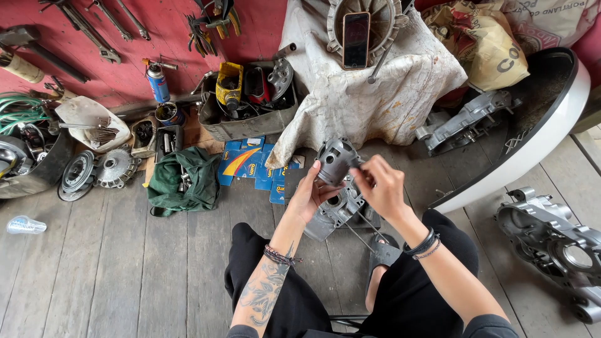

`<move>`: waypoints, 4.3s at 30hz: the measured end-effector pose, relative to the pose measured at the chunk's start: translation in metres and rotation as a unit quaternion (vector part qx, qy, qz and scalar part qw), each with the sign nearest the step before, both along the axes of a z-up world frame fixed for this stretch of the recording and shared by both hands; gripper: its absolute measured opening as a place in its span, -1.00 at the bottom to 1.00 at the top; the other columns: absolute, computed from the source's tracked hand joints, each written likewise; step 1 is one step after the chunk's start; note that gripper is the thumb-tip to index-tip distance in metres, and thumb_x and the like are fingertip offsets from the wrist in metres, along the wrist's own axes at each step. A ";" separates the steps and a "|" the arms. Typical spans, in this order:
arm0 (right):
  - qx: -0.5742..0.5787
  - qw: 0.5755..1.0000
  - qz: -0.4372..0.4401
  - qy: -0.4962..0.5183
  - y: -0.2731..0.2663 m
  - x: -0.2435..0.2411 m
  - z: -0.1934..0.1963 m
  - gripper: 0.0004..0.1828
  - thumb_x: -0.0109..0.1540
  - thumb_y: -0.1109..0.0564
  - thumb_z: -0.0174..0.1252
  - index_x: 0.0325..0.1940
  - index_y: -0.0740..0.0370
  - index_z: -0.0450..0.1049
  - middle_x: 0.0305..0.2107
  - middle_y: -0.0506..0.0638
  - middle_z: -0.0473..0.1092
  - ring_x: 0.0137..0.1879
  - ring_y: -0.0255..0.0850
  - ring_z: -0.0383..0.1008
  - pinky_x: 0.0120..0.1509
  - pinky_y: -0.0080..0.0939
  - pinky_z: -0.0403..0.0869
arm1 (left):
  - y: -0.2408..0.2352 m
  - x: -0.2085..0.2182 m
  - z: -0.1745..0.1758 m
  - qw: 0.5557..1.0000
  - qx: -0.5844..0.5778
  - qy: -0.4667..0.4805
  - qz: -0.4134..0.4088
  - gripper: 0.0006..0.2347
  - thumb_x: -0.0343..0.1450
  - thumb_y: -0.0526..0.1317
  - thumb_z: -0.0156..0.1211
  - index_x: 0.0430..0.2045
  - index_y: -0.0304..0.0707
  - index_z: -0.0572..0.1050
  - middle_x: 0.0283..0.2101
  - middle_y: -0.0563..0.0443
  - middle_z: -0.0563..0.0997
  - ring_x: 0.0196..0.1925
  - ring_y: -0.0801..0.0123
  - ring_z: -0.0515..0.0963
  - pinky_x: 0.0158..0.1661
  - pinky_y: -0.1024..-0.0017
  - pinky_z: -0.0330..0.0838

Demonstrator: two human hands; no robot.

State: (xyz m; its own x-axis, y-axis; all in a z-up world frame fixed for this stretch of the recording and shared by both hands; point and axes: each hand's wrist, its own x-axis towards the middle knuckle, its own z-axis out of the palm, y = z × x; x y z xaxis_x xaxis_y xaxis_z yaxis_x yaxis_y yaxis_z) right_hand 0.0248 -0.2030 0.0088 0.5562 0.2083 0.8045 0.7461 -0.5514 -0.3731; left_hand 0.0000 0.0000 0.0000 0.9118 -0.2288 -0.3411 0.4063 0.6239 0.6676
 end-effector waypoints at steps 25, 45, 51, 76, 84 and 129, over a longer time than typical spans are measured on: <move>-0.005 0.998 0.052 -0.021 0.015 -0.024 0.032 -0.85 0.29 0.12 0.24 -0.34 0.12 0.44 -0.63 -0.14 0.23 -0.68 -0.22 0.28 -0.55 -0.35 0.34 | 0.015 0.003 -0.005 0.998 -0.005 0.034 -0.048 -0.43 0.39 0.23 0.17 -0.16 -0.45 0.53 -0.23 -0.40 0.67 -0.28 0.08 0.74 -0.25 0.35 0.70; -0.003 0.997 0.074 -0.030 0.016 -0.017 0.016 -0.83 0.28 0.09 0.24 -0.35 0.13 0.44 -0.62 -0.08 0.28 -0.68 -0.14 0.34 -0.55 -0.29 0.36 | 0.017 -0.001 0.013 0.997 -0.005 -0.017 -0.075 -0.31 0.42 0.34 -0.15 -0.18 -0.49 0.54 -0.50 -0.32 0.56 -0.66 0.38 0.53 -0.60 0.50 0.63; 0.000 0.997 0.068 -0.033 0.013 -0.016 0.003 -0.81 0.28 0.09 0.25 -0.39 0.13 0.42 -0.62 -0.06 0.30 -0.69 -0.14 0.34 -0.57 -0.28 0.35 | 0.010 0.002 -0.002 0.997 -0.001 -0.004 -0.074 -0.32 0.42 0.33 -0.11 -0.17 -0.51 0.53 -0.49 -0.35 0.58 -0.67 0.37 0.54 -0.60 0.49 0.63; 0.000 0.999 0.040 0.004 0.013 -0.002 0.006 -0.83 0.25 0.11 0.31 -0.37 0.14 0.46 -0.61 -0.11 0.32 -0.61 -0.19 0.40 -0.50 -0.33 0.38 | 0.009 0.005 0.011 0.999 0.002 0.020 -0.039 -0.36 0.35 0.40 -0.16 -0.27 -0.26 0.55 -0.65 -0.15 0.41 -0.76 0.50 0.18 -0.75 0.57 0.21; -0.034 0.998 0.054 0.008 0.019 -0.021 0.024 -0.81 0.30 0.11 0.28 -0.35 0.17 0.45 -0.60 -0.07 0.32 -0.60 -0.14 0.41 -0.49 -0.28 0.37 | 0.002 0.006 -0.001 0.998 0.057 -0.005 -0.026 -0.37 0.37 0.38 -0.16 -0.19 -0.26 0.54 -0.60 -0.20 0.47 -0.69 0.47 0.22 -0.65 0.50 0.23; -0.060 0.998 -0.002 0.017 -0.005 -0.003 0.036 -0.88 0.36 0.03 0.25 -0.22 0.05 0.50 -0.49 -0.13 0.32 -0.51 -0.13 0.45 -0.38 -0.24 0.43 | 0.000 0.020 -0.050 0.919 0.290 -0.249 0.092 -0.51 0.40 -0.08 0.18 0.24 -0.26 0.38 -0.14 -0.52 0.54 -0.39 -0.01 0.68 -0.45 0.22 0.67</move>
